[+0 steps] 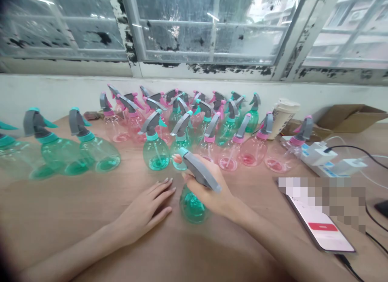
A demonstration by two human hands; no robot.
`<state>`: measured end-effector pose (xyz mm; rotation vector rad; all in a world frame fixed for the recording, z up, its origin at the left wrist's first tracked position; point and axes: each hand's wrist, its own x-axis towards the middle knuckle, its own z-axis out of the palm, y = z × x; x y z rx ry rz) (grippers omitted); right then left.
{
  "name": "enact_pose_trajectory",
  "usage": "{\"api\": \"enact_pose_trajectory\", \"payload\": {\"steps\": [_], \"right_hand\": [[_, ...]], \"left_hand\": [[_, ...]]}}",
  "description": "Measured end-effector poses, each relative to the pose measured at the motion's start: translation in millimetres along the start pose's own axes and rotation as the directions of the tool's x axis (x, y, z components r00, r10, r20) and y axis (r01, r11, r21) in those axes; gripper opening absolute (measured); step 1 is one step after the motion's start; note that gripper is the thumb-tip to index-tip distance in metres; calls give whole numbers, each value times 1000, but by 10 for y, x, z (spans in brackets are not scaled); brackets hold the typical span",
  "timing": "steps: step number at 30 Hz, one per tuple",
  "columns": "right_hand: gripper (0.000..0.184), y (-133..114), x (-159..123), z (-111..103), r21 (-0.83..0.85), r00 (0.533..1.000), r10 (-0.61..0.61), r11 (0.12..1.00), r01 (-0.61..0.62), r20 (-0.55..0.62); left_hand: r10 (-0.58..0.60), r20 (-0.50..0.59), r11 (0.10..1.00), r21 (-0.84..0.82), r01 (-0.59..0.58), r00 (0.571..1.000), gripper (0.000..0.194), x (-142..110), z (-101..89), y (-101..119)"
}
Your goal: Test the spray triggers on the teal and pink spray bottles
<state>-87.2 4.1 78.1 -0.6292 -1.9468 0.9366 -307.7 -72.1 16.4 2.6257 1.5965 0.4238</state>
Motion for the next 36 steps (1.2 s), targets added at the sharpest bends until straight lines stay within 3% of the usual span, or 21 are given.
{"api": "enact_pose_trajectory", "payload": {"steps": [9, 15, 20, 24, 29, 36], "right_hand": [[28, -53, -3, -4, 74, 995, 100, 992, -101, 19], [11, -129, 8, -14, -7, 996, 86, 996, -87, -20], [22, -167, -12, -26, -76, 995, 7, 997, -15, -95], [8, -125, 8, -14, 6, 998, 65, 998, -65, -23], [22, -68, 10, 10, 9, 997, 73, 997, -73, -29], [27, -68, -7, 35, -46, 996, 37, 998, -40, -83]], "left_hand": [[-24, 31, 1000, -18, 25, 999, 44, 7, -28, 39], [-18, 16, 1000, -25, 18, 1000, 44, -2, -26, 31], [-9, 33, 1000, 13, 8, 999, 45, 2, -32, 27], [1, 26, 1000, 28, -1, 1000, 45, 0, -25, 12], [3, 19, 1000, 27, -4, 1000, 44, -5, -15, 0], [2, 20, 1000, 13, -2, 1000, 44, -4, -22, -6]]}}
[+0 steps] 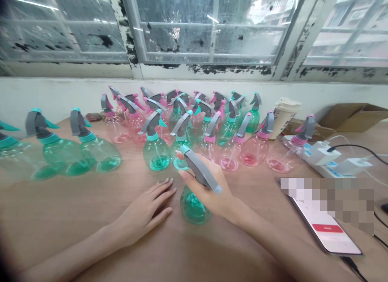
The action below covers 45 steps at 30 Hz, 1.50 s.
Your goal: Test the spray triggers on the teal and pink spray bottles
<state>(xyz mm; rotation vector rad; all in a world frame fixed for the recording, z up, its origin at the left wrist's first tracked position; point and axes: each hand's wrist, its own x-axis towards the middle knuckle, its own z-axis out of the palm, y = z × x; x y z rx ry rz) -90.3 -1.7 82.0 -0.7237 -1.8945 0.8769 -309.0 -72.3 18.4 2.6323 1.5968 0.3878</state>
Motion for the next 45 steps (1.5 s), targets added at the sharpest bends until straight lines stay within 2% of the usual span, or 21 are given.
{"api": "enact_pose_trajectory", "payload": {"steps": [5, 10, 14, 18, 21, 25, 28, 32, 35, 37, 40, 45], "right_hand": [[22, 30, 13, -4, 94, 997, 35, 995, -41, 66], [14, -1, 31, -34, 61, 1000, 19, 998, -20, 17], [23, -20, 31, -49, 12, 1000, -4, 1000, 4, -5], [19, -25, 41, -36, 84, 997, 58, 994, -63, 56], [28, -8, 49, -13, 117, 998, 52, 992, -54, 23], [34, 28, 37, 22, 93, 999, -16, 995, 20, -40], [35, 38, 5, 64, 64, 998, -3, 998, 7, -67], [38, 11, -62, 145, 83, 997, -5, 996, 11, -74], [38, -17, -114, 202, 164, 999, -8, 986, 15, -44], [43, -24, -138, 226, 193, 1000, -6, 981, 11, -23], [49, -16, -151, 225, 180, 1000, -5, 984, 0, 26], [78, -35, -118, 114, 101, 988, -75, 993, 61, 134]], "left_hand": [[-6, -7, 1000, -28, 6, 1000, 43, 8, -1, 11], [-2, -8, 1000, -31, 1, 1000, 44, 8, -3, 11], [-6, -1, 1000, -24, 6, 1000, 44, 4, -7, 6], [-7, 1, 999, -39, 7, 1000, 44, 5, -2, 4], [-16, 7, 998, -58, 16, 1000, 45, 4, -17, 2], [-50, -24, 982, -182, 45, 998, 53, 1, -61, 9], [-79, -85, 942, -332, 46, 993, 64, -4, -53, 67], [-83, -174, 878, -479, -11, 981, 84, 5, 22, 259], [-134, -203, 854, -520, 9, 970, 94, 46, 55, 431], [-198, -202, 833, -550, 57, 959, 90, 88, 46, 522], [-262, -207, 820, -563, 104, 943, 75, 137, -8, 601], [-291, -198, 889, -417, 188, 936, 67, 7, -185, 566]]}}
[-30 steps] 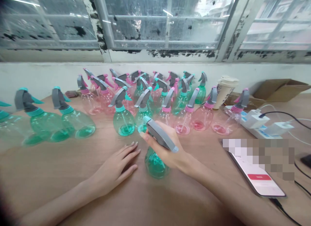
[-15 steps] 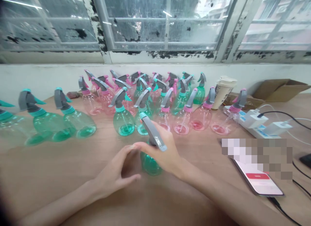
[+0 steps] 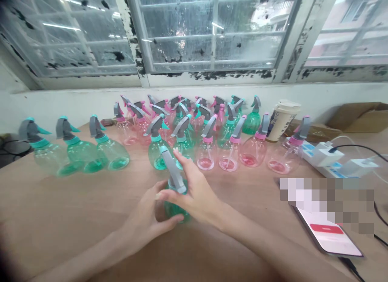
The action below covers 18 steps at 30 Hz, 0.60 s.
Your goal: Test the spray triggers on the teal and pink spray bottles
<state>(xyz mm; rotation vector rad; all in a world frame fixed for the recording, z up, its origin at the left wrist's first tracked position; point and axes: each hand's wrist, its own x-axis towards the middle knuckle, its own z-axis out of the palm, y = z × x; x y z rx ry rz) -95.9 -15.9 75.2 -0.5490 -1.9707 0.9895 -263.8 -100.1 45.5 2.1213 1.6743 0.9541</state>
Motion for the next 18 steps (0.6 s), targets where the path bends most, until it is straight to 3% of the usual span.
{"api": "enact_pose_trajectory", "payload": {"steps": [5, 7, 9, 13, 18], "right_hand": [[109, -64, 20, -86, -199, 986, -152, 966, 163, 72], [112, -64, 14, -74, -245, 982, -159, 953, 180, 103], [103, -31, -10, -29, -254, 984, -129, 954, 157, 122], [66, 153, -125, 169, -266, 991, -46, 961, 78, 124], [38, 404, -289, 412, -384, 985, 20, 922, 48, 171]], "left_hand": [[-35, -177, 965, 250, 79, 984, 59, -180, -413, -307], [-69, -247, 937, 317, 148, 967, 56, -195, -582, -502], [-90, -303, 925, 327, 192, 949, 58, -160, -730, -694], [-154, -349, 884, 370, 287, 924, 65, 6, -943, -969], [-93, -326, 784, 558, 271, 941, 59, 231, -1102, -994]]}}
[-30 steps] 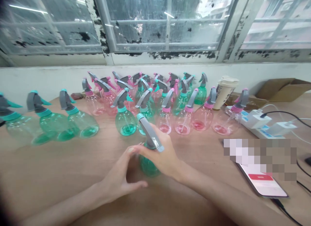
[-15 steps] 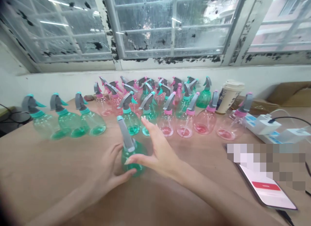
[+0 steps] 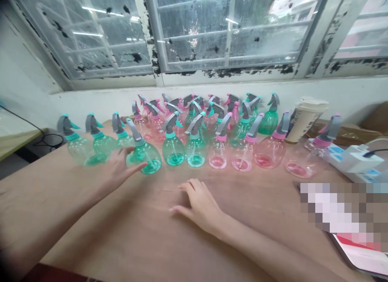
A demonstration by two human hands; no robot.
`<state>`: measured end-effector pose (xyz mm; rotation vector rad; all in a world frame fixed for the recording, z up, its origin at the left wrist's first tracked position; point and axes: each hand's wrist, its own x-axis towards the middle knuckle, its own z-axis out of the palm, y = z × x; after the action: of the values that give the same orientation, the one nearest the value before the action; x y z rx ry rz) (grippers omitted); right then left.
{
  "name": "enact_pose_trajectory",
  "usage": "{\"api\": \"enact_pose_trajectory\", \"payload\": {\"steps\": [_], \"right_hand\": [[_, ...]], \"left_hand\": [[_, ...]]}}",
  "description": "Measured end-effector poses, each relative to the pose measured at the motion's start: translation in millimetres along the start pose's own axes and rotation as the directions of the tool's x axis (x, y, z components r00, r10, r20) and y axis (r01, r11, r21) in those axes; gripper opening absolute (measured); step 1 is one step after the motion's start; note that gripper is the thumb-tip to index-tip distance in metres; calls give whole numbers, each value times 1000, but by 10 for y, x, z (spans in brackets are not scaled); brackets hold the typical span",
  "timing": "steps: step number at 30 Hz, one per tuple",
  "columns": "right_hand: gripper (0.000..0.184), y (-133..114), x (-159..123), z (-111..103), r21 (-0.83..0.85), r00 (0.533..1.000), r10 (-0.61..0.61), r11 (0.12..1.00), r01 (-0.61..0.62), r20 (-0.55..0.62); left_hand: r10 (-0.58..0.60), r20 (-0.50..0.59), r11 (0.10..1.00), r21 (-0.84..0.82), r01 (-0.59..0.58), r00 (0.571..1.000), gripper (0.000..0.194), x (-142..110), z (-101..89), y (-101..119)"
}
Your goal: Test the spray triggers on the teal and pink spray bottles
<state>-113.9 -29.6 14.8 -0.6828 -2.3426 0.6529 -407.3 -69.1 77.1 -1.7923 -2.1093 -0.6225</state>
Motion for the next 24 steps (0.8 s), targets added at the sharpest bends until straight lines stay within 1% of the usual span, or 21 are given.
{"api": "enact_pose_trajectory", "payload": {"steps": [3, 8, 11, 14, 17, 19, 21, 22, 24], "right_hand": [[27, 32, -20, 39, -49, 999, -31, 998, 31, -10], [18, 35, -21, 25, -120, 998, -66, 991, 65, -3], [17, 41, -27, 48, -144, 995, -104, 984, 104, 4], [18, 59, -27, 71, -153, 994, -113, 982, 111, -6], [17, 74, -22, 79, -162, 992, -123, 980, 120, -12], [18, 76, -20, 78, -174, 990, -142, 975, 137, -14], [18, 74, -22, 77, -189, 985, -171, 968, 165, -17], [19, 72, -24, 77, -196, 982, -189, 964, 181, -21], [19, 70, -29, 78, -208, 974, -225, 955, 213, -35]], "left_hand": [[28, 18, 993, 114, -30, 999, 61, 106, -78, 67], [-27, 129, 979, 204, 0, 991, 61, 248, -162, 141], [-83, 201, 974, 221, 37, 976, 62, 335, -191, 153], [-129, 274, 974, 217, 69, 953, 70, 414, -211, 165], [-154, 319, 976, 197, 94, 935, 72, 460, -223, 169], [-164, 330, 978, 181, 108, 930, 73, 453, -236, 175], [-164, 307, 980, 161, 118, 937, 73, 404, -260, 206], [-162, 273, 981, 146, 125, 948, 72, 366, -275, 238], [-156, 172, 985, 100, 140, 973, 65, 277, -304, 341]]}}
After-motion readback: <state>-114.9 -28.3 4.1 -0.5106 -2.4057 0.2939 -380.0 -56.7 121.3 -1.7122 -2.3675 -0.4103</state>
